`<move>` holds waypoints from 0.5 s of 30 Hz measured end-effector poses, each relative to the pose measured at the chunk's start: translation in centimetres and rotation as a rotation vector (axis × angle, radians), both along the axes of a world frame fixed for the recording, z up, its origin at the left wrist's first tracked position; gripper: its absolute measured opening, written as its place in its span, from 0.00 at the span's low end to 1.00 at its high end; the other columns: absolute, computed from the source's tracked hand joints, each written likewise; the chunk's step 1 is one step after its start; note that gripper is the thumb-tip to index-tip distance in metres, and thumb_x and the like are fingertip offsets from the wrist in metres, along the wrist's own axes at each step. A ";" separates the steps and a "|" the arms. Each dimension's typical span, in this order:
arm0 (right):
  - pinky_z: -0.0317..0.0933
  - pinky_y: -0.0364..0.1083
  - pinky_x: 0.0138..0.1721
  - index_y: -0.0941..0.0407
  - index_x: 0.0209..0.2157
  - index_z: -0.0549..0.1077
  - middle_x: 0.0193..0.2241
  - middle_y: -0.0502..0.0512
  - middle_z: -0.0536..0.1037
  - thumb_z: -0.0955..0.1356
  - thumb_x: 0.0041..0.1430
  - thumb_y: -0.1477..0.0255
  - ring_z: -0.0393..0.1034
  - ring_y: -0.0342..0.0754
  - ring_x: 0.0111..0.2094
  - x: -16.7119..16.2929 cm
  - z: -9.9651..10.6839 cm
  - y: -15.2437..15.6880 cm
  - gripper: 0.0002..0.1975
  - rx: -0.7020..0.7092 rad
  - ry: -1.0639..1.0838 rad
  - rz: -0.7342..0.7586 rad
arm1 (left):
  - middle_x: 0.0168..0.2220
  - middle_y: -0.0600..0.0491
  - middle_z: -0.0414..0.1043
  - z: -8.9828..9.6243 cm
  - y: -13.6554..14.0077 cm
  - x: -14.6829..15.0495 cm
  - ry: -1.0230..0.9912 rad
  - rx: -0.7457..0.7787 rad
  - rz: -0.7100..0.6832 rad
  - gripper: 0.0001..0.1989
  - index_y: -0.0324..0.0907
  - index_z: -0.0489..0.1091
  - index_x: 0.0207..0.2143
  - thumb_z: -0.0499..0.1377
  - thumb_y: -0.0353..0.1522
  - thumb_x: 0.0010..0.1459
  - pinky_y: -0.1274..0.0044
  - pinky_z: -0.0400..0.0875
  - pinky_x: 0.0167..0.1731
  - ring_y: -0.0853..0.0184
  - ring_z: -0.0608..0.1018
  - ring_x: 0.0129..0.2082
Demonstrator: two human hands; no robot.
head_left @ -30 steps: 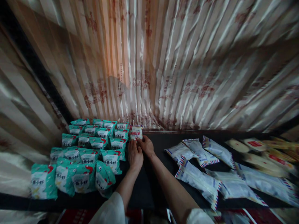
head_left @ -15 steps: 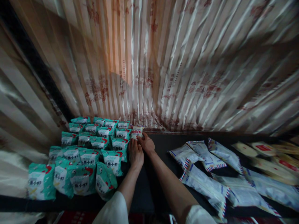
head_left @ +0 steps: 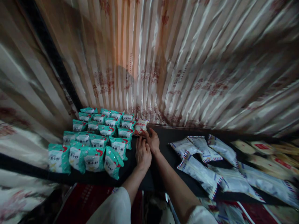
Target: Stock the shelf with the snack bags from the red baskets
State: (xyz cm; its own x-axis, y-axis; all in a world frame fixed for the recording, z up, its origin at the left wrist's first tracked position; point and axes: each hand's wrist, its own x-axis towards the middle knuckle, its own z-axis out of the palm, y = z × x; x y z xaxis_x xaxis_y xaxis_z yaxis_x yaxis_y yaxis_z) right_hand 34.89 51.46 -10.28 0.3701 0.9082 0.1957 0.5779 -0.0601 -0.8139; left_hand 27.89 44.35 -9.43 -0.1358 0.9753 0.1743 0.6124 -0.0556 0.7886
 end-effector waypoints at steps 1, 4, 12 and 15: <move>0.59 0.52 0.50 0.61 0.48 0.69 0.46 0.64 0.73 0.62 0.54 0.59 0.67 0.54 0.48 -0.2 0.2 -1.1 0.25 0.052 0.052 -0.014 | 0.56 0.41 0.64 0.1 -1.6 -0.3 -0.038 0.023 -0.019 0.19 0.34 0.67 0.49 0.46 0.27 0.58 0.66 0.58 0.59 0.59 0.64 0.58; 0.61 0.50 0.47 0.59 0.47 0.68 0.43 0.61 0.75 0.61 0.55 0.58 0.70 0.50 0.43 -1.3 1.2 -5.8 0.23 0.159 0.271 -0.012 | 0.49 0.46 0.70 0.0 -7.5 -2.4 -0.156 0.088 -0.139 0.19 0.39 0.67 0.47 0.46 0.25 0.56 0.71 0.64 0.54 0.65 0.71 0.51; 0.62 0.42 0.28 0.56 0.32 0.71 0.23 0.50 0.72 0.61 0.59 0.60 0.66 0.43 0.24 -7.5 0.4 -23.0 0.15 -0.038 0.534 0.202 | 0.39 0.51 0.73 -5.4 -19.6 -13.1 -0.232 -0.320 -0.134 0.16 0.43 0.71 0.35 0.47 0.22 0.52 0.75 0.69 0.43 0.67 0.75 0.39; 0.64 0.43 0.34 0.56 0.35 0.72 0.28 0.53 0.76 0.61 0.58 0.62 0.70 0.46 0.30 -11.0 -3.0 -26.0 0.14 -0.315 0.427 0.368 | 0.37 0.50 0.74 -8.3 -19.2 -16.1 -0.239 -0.700 0.058 0.09 0.41 0.72 0.33 0.54 0.23 0.51 0.73 0.67 0.46 0.63 0.74 0.43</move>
State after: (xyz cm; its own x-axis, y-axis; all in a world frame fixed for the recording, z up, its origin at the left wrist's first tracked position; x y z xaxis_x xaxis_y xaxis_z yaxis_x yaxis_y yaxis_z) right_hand 23.88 25.44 -13.31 0.0096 0.9804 -0.1966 0.2355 -0.1933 -0.9525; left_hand 11.80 25.19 -17.72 -0.1471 0.8376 -0.5262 0.4066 0.5361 0.7398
